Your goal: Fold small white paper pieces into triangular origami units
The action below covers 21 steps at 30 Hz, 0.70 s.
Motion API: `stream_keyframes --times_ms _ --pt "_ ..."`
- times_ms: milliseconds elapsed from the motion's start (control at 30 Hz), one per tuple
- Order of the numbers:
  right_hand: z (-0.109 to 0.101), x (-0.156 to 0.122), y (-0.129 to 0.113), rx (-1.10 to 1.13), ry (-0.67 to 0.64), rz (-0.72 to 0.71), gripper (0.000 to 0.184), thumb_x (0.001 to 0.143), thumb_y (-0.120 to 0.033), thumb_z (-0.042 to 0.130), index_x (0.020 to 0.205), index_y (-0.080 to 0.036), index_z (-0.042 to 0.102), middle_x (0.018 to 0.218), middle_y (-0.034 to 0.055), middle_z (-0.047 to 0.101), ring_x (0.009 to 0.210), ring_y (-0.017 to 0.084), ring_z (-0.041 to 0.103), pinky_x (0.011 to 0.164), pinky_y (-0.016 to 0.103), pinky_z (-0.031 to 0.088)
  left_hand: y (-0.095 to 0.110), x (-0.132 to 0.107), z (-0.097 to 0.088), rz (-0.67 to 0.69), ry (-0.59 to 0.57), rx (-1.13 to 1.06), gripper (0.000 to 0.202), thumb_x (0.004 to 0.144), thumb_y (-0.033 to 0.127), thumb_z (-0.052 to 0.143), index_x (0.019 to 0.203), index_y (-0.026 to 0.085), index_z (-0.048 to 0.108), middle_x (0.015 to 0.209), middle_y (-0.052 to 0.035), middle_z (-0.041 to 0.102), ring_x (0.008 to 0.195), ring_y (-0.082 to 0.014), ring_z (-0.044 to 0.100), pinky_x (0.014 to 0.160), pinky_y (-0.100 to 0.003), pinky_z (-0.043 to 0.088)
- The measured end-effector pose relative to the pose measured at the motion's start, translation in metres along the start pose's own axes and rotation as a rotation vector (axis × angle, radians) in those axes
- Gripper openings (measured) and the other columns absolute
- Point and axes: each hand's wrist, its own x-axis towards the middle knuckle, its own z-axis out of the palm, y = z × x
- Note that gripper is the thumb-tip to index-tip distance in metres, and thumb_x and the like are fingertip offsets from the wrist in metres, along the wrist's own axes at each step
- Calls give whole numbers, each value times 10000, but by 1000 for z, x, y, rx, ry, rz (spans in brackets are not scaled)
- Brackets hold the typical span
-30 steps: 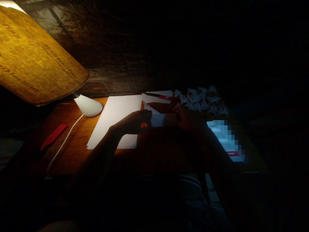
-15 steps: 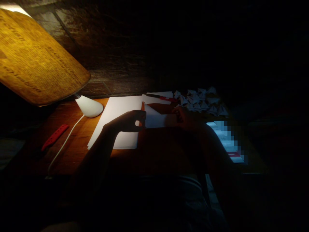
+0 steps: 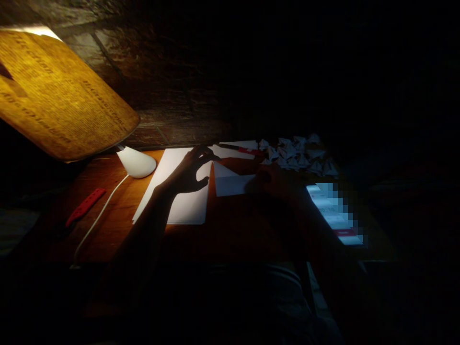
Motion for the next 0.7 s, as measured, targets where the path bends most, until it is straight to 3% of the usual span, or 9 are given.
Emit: stream_keyframes --times_ms 67,133,233,300,400,500,600,700 --pt "2 1 -3 15 46 -41 236 668 -38 602 796 -204 710 885 59 654 887 235 619 822 368 519 -3 0 3 -7 -38 29 681 745 147 670 1417 247 624 1498 -126 548 1401 -344 492 1151 -570 426" --pt "4 2 -6 44 120 -83 221 678 -43 586 768 -207 703 896 69 637 896 241 613 834 380 512 -6 1 7 -11 -47 -7 621 768 149 667 1380 255 660 1503 -128 564 1384 -346 523 1144 -581 426" --pt "4 4 -8 108 258 -128 240 696 -40 556 788 -217 688 906 71 629 895 240 610 826 381 504 -8 3 14 -57 -66 -213 353 841 181 623 1155 223 778 1202 -92 752 1127 -261 691 1021 -434 537" --pt "3 5 -9 153 326 -138 254 707 -36 536 809 -227 669 907 63 647 896 238 618 832 384 501 -6 4 17 -221 -33 -329 223 856 274 659 999 187 805 970 -73 792 932 -237 726 875 -356 574" --pt "1 5 -11 215 390 -139 217 726 -76 551 839 -236 646 932 57 693 910 245 632 840 391 500 -4 5 21 -515 125 -490 447 890 553 645 784 139 777 717 -73 744 706 -224 691 683 -320 540" --pt "-2 3 -14 283 411 -95 182 752 -137 525 838 -229 656 909 53 727 870 239 649 830 385 502 -5 7 24 -662 220 -761 631 747 750 729 750 120 762 689 -89 740 648 -228 685 645 -321 522" --pt "-4 2 -16 383 374 11 245 806 -194 447 833 -224 689 884 47 740 879 230 675 855 377 507 -6 9 26 -719 291 -981 653 614 743 848 783 118 764 733 -103 763 692 -250 719 701 -338 549" --pt "-1 2 -18 473 322 94 244 878 -327 462 887 -229 686 897 47 722 902 229 673 846 371 518 -5 10 30 -753 325 -1117 620 569 668 915 814 118 766 770 -117 778 743 -271 741 752 -358 568"
